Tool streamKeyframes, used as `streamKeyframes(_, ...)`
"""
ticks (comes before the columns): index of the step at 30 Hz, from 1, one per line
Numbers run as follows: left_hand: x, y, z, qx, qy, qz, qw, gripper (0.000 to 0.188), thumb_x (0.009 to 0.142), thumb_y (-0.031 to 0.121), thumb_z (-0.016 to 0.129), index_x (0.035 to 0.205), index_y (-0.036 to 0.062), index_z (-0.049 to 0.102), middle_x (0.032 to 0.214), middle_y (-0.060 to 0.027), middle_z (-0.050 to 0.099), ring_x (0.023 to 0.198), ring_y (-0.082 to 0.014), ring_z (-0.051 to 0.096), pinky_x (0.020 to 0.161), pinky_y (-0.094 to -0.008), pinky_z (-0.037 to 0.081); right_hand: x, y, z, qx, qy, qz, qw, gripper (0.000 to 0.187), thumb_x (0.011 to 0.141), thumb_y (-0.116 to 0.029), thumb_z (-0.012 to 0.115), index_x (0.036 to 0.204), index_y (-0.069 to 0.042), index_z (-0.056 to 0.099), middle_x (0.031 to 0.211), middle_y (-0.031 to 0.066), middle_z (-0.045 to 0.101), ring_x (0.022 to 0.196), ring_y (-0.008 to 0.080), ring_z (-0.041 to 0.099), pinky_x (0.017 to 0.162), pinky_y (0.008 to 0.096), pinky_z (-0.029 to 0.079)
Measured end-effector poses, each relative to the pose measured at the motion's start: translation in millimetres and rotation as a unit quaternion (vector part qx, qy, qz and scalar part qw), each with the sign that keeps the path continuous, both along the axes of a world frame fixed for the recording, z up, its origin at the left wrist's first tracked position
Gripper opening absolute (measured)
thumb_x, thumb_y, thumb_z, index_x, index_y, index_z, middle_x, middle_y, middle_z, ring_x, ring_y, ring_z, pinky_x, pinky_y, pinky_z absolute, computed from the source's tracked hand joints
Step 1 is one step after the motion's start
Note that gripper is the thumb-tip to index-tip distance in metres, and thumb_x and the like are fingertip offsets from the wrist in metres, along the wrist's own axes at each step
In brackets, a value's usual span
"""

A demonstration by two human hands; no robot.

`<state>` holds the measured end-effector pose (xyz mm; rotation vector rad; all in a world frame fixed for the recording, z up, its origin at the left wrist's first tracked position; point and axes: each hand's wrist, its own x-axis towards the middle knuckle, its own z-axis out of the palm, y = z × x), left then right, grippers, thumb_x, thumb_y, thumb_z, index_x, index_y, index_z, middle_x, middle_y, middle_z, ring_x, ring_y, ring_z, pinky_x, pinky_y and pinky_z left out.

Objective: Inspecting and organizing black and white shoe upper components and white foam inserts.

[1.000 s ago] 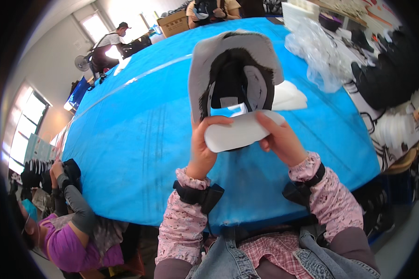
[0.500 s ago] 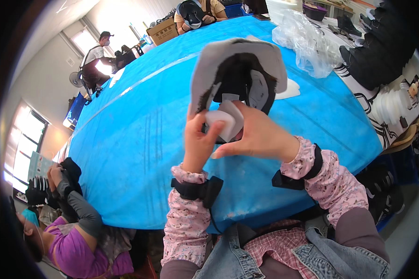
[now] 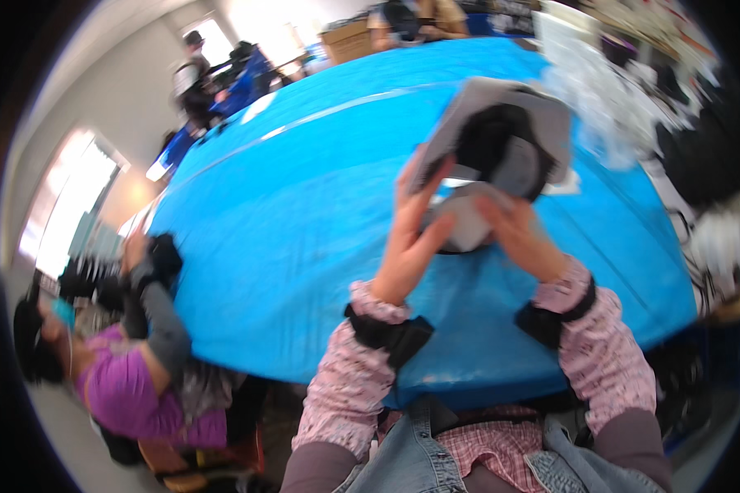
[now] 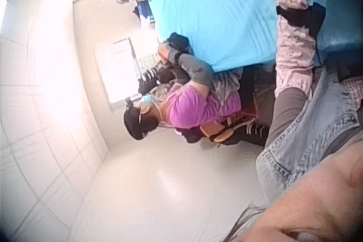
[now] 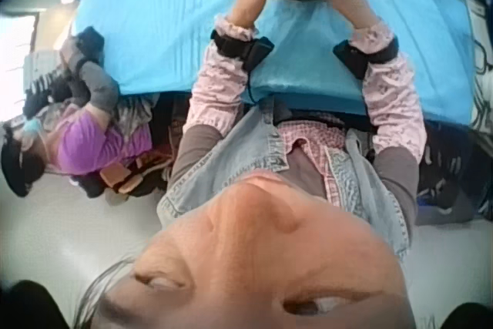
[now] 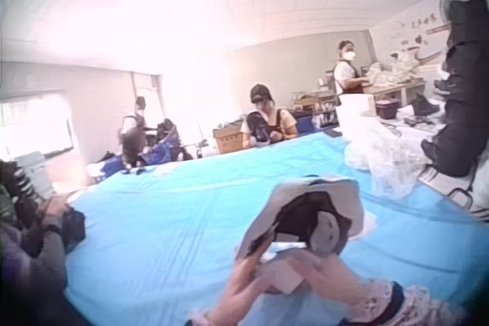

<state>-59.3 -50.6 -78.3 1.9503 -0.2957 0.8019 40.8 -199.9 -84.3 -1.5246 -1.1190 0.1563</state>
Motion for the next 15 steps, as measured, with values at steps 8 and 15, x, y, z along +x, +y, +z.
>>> streamKeyframes(8, -39.5, -18.9, 32.0, 0.156, -0.244, 0.38, 0.879, 0.032, 0.072, 0.005, 0.062, 0.104, 0.0075, 0.06, 0.132, -0.0188, 0.032, 0.126, -0.0349, 0.026, 0.099, -0.04, 0.027, 1.5, -13.5, 7.0, 0.044, -0.112, -0.087, 0.989, 0.032, 0.095, -0.024, 0.04, 0.106, 0.001, 0.057, 0.065, 0.0057, 0.053, 0.054, 0.0103, 0.044, 0.049, 0.0248, 0.035)
streamKeyframes(15, -96.6, -88.0, 59.3, -0.21, -0.179, -0.519, 0.809, 0.02, 0.087, 0.018, 0.056, 0.082, -0.0001, 0.063, 0.084, -0.0142, 0.064, 0.074, -0.0253, 0.061, 0.065, -0.0313, 0.048, 6.3, -10.7, 8.8, 0.07, -0.093, -0.088, 0.989, 0.032, 0.095, -0.024, 0.041, 0.106, 0.001, 0.056, 0.065, 0.007, 0.052, 0.054, 0.0118, 0.045, 0.05, 0.0257, 0.036)
